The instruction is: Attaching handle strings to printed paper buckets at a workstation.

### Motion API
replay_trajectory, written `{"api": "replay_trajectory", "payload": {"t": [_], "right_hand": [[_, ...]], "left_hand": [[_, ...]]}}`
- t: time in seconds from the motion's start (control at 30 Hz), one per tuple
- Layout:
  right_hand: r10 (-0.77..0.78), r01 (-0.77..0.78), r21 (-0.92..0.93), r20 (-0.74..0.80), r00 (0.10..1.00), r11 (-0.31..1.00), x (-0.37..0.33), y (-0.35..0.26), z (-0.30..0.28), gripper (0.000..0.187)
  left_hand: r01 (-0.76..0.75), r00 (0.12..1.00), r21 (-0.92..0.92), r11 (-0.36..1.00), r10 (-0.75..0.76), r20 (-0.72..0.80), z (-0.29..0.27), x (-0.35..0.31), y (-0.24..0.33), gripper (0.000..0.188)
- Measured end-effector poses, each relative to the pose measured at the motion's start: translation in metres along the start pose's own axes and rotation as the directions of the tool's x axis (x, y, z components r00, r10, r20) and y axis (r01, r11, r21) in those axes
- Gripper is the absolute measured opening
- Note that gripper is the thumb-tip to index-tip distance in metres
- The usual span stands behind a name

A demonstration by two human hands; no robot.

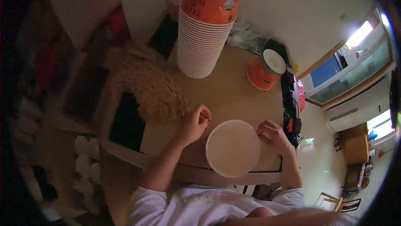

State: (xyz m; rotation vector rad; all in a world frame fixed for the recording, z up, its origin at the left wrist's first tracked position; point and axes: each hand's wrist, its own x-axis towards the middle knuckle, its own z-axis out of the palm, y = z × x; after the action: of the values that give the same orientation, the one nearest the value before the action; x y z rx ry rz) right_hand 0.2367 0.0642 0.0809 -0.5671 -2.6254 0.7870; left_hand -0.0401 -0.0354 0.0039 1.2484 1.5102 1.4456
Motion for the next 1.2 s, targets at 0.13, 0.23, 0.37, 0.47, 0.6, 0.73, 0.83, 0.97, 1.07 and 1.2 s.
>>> {"api": "replay_trajectory", "payload": {"t": [0.13,0.23,0.37,0.47,0.6,0.73,0.83,0.97,1.07,1.2], "right_hand": [[0.105,-0.107,-0.051,-0.044,0.994,0.993,-0.016,-0.006,0.003,0.016],[0.12,-0.124,-0.088,-0.047,0.992,0.988,-0.025,-0.007,0.003,0.015],[0.209,-0.211,-0.119,-0.022,0.978,0.97,-0.03,-0.013,0.005,0.014],[0.137,-0.16,-0.215,-0.119,0.983,0.964,-0.024,-0.024,0.004,0.014],[0.189,-0.215,-0.136,-0.18,0.965,0.967,-0.018,-0.032,0.002,0.016],[0.196,-0.216,-0.06,-0.243,0.95,0.974,0.001,-0.052,0.002,0.014],[0.173,-0.178,-0.004,-0.211,0.962,0.984,0.007,-0.068,-0.008,0.01],[0.182,-0.177,0.091,-0.047,0.982,0.98,0.017,-0.087,-0.022,0.011],[0.165,-0.166,0.026,0.045,0.985,0.986,0.018,-0.081,-0.029,0.012],[0.291,-0.289,0.035,-0.063,0.955,0.957,0.018,-0.077,-0.033,0.009]], "left_hand": [[-0.041,0.997,0.102,0.994,0.033,0.073,-0.009,-0.008,-0.013,0.011],[-0.131,0.991,0.2,0.971,0.12,0.066,-0.001,-0.017,-0.023,0.014],[-0.028,0.989,0.079,0.996,0.016,0.146,0.003,-0.018,-0.037,0.017],[0.084,0.987,0.087,0.993,-0.095,0.131,0.01,-0.014,-0.022,0.032],[0.005,0.951,0.38,0.925,-0.122,0.285,0.02,-0.024,0.033,0.034],[-0.257,0.966,0.485,0.836,0.216,0.139,0.036,-0.048,0.042,0.024],[-0.497,0.861,0.375,0.782,0.499,0.1,0.039,-0.063,0.049,0.024],[-0.656,0.713,0.416,0.63,0.697,0.068,0.039,-0.065,0.053,0.033],[-0.696,0.662,0.471,0.542,0.738,0.129,0.039,-0.067,0.057,0.034],[-0.649,0.711,0.462,0.605,0.698,0.086,0.041,-0.063,0.043,0.033]]}}
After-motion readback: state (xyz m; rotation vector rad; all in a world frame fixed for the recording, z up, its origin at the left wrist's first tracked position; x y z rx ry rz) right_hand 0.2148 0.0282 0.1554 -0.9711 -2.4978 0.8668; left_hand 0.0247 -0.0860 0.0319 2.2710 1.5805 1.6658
